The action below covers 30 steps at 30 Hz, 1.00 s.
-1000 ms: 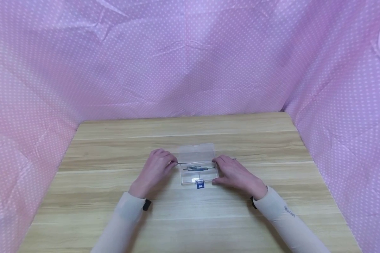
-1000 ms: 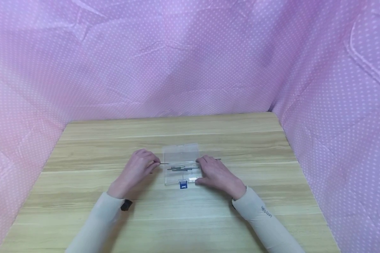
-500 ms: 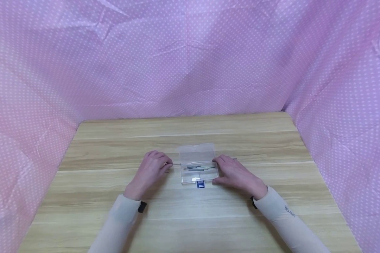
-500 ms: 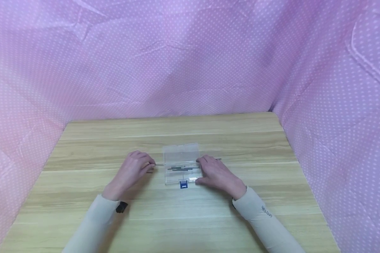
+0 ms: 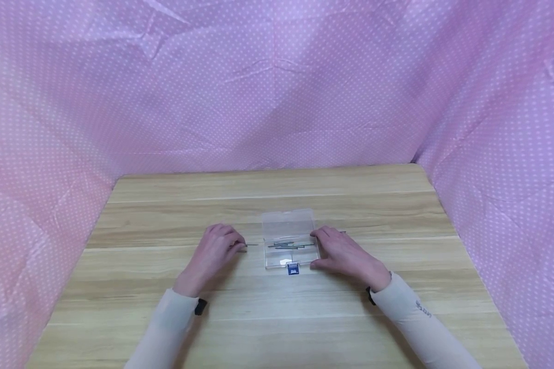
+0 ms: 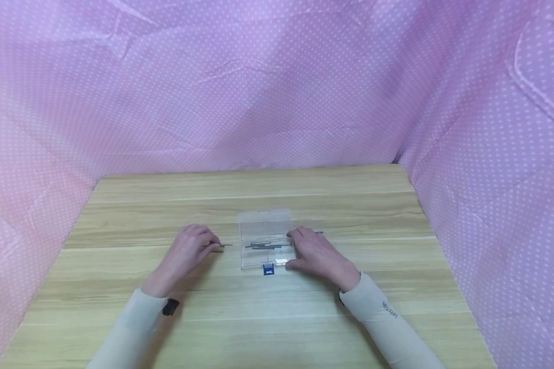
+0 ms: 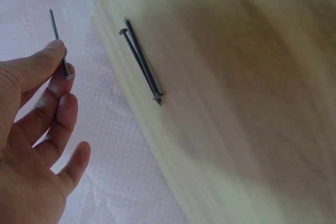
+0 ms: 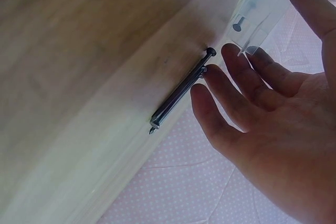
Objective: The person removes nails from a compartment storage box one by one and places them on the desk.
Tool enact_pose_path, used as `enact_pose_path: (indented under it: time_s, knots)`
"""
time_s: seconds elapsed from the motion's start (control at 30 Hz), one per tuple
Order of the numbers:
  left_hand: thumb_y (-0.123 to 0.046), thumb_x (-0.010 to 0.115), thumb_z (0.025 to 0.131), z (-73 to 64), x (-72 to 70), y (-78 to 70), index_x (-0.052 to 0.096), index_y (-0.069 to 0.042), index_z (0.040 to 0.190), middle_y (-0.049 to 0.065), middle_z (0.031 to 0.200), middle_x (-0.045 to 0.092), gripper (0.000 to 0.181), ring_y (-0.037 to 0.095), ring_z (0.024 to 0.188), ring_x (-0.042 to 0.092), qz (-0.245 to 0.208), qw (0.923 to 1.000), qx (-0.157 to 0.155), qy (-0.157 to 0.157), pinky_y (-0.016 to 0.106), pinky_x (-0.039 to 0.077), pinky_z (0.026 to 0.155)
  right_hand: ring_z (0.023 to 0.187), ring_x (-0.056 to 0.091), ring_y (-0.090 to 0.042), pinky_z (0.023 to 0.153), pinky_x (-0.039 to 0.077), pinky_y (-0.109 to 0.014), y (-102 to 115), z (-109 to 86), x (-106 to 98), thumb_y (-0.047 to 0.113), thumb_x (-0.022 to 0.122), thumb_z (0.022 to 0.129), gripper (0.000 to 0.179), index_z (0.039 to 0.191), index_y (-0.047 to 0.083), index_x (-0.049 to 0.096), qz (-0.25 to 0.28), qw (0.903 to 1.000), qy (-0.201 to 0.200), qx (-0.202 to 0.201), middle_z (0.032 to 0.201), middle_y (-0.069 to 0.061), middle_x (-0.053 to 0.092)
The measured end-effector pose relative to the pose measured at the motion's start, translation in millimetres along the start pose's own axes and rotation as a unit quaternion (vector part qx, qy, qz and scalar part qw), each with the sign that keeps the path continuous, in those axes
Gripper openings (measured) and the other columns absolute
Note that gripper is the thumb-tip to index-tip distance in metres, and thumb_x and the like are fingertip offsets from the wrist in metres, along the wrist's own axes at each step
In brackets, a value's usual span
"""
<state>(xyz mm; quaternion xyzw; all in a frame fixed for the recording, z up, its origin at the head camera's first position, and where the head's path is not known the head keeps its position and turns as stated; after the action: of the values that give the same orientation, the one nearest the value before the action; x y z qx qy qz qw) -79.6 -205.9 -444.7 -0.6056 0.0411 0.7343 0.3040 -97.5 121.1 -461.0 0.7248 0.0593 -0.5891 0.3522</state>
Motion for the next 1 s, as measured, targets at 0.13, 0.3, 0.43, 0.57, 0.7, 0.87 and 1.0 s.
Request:
enact_pose_path:
  time_s: [0.13,0.3,0.43,0.57,0.7,0.87,1.0]
  knots:
    - [-0.011,0.084,0.087,-4.1,1.5,4.0,0.078,-0.013,0.090,0.000,0.092,0.073,0.007,0.024,0.094,0.066,0.005,1.0000,0.002,-0.004,0.052,0.047,0.101,0.106,0.056,-0.020,0.094,0.053,-0.043,0.3,-0.7,0.0,0.041,0.090,0.080,0.079,0.138,0.000,0.055,-0.003,1.0000,-0.001,-0.003,0.126,-0.008,0.061]
    - [-0.010,0.085,0.086,-8.1,1.2,8.0,0.078,-0.012,0.090,0.000,0.091,0.073,0.008,0.024,0.091,0.066,0.007,0.9999,0.006,-0.007,0.052,0.047,0.099,0.105,0.055,-0.019,0.093,0.052,-0.043,0.8,-1.5,-0.2,0.042,0.090,0.080,0.079,0.137,0.001,0.056,-0.007,1.0000,-0.001,-0.002,0.126,-0.007,0.061]
    - [-0.010,0.084,0.087,-11.5,-0.4,10.7,0.078,-0.013,0.090,-0.001,0.091,0.073,0.007,0.022,0.091,0.066,0.008,1.0000,0.001,-0.005,0.052,0.047,0.099,0.107,0.056,-0.020,0.095,0.052,-0.044,1.1,-0.6,-0.8,0.041,0.090,0.080,0.079,0.138,0.000,0.056,0.000,1.0000,0.001,0.001,0.127,-0.008,0.061]
    - [-0.011,0.083,0.088,-14.7,-1.3,12.6,0.079,-0.013,0.091,0.000,0.093,0.073,0.005,0.023,0.093,0.067,0.014,0.9999,-0.006,0.007,0.051,0.047,0.101,0.107,0.057,-0.020,0.095,0.052,-0.044,1.1,-0.2,-0.9,0.041,0.090,0.080,0.079,0.138,0.000,0.055,-0.001,1.0000,0.000,0.000,0.127,-0.008,0.061]
    - [-0.011,0.082,0.089,-18.3,-1.1,14.1,0.079,-0.014,0.092,0.000,0.095,0.073,0.004,0.023,0.094,0.066,0.012,0.9993,-0.023,0.026,0.052,0.046,0.103,0.106,0.056,-0.020,0.094,0.052,-0.044,0.6,-0.3,-0.7,0.041,0.089,0.081,0.078,0.138,0.001,0.055,-0.002,1.0000,0.000,0.000,0.126,-0.008,0.061]
    - [-0.011,0.081,0.090,-22.7,0.1,17.4,0.079,-0.014,0.091,0.000,0.095,0.072,0.004,0.023,0.095,0.066,0.013,0.9988,-0.033,0.034,0.053,0.045,0.103,0.106,0.056,-0.020,0.094,0.052,-0.044,0.3,-0.4,-0.5,0.041,0.090,0.081,0.078,0.138,0.001,0.055,0.000,1.0000,-0.001,0.000,0.125,-0.007,0.061]
    - [-0.012,0.080,0.090,-25.2,0.7,20.1,0.079,-0.016,0.089,-0.002,0.093,0.072,0.004,0.024,0.096,0.066,0.014,0.9991,-0.026,0.031,0.052,0.046,0.101,0.104,0.055,-0.020,0.093,0.052,-0.044,0.5,-0.6,-0.1,0.040,0.090,0.080,0.077,0.137,0.000,0.056,-0.001,1.0000,-0.002,-0.003,0.124,-0.007,0.061]
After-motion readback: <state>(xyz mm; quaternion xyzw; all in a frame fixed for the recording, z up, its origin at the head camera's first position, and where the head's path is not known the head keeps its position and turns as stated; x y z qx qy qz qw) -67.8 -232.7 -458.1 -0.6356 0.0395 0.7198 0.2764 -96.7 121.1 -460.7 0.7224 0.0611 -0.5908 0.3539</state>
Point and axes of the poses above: each hand's wrist, its own z-axis towards the middle knuckle, its own x-axis out of the palm, y = z × x, the point moved 2 cm from there along z, towards the middle knuckle
